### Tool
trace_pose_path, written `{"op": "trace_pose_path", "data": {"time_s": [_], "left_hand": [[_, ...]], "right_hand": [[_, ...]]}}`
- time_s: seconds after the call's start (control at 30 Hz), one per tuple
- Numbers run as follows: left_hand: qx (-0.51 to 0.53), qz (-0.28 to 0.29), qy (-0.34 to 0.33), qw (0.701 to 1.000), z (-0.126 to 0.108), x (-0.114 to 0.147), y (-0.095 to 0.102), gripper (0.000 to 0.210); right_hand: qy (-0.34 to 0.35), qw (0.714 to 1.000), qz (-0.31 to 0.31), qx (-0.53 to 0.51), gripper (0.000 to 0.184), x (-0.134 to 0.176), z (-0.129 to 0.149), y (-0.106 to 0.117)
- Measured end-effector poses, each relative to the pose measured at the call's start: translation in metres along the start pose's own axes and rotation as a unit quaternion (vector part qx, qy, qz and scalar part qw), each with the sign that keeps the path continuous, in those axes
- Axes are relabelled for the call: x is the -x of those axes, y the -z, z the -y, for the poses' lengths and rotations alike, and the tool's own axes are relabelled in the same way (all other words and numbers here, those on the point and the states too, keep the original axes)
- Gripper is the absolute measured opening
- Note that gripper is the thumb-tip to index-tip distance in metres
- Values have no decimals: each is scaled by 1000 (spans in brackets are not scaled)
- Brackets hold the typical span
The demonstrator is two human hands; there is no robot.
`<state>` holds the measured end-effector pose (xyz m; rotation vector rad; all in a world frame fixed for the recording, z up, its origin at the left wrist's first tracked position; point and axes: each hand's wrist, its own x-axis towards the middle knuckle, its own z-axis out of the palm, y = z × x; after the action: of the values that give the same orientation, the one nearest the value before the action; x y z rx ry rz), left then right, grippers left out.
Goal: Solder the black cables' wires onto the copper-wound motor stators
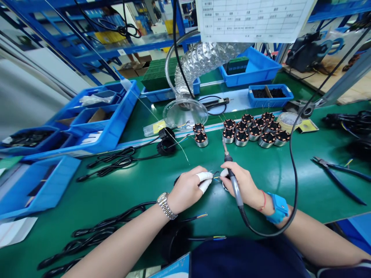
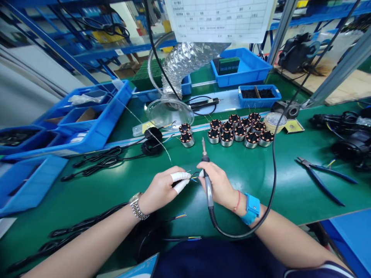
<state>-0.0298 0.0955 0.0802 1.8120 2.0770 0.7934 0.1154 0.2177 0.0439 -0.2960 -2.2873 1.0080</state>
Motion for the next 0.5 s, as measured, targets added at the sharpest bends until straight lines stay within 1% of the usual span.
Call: {"op": "trace_pose_path", "data": {"time_s": [0.07, 0.13, 0.2, 0.3, 0.37, 0.43, 0.5], "left_hand": [[23, 9, 9, 1000, -1, -3, -1, 17], [64, 34, 31, 997, -3, -7, 2, 16], [102, 76, 63, 990, -4, -12, 7, 18], [122, 148, 111, 975, -5, -16, 15, 26], [131, 185, 141, 964, -5, -17, 18, 24], [158, 194, 174, 952, -5, -18, 17, 21], [200, 171, 196, 945, -6, -18, 14, 20]], "right_hand": [[-9, 1000, -1, -7, 31, 1, -1, 0], [-8, 1000, 0, -9, 31, 1, -1, 0], [-2, 1000, -1, -10, 30, 1, -2, 0], [1, 1000, -2, -12, 30, 2, -4, 0], [-1, 1000, -3, -16, 30, 3, -4, -1], [-2, 1000, -7, -17, 30, 3, -4, -1], [0, 1000, -8, -15, 30, 2, -3, -1]]}}
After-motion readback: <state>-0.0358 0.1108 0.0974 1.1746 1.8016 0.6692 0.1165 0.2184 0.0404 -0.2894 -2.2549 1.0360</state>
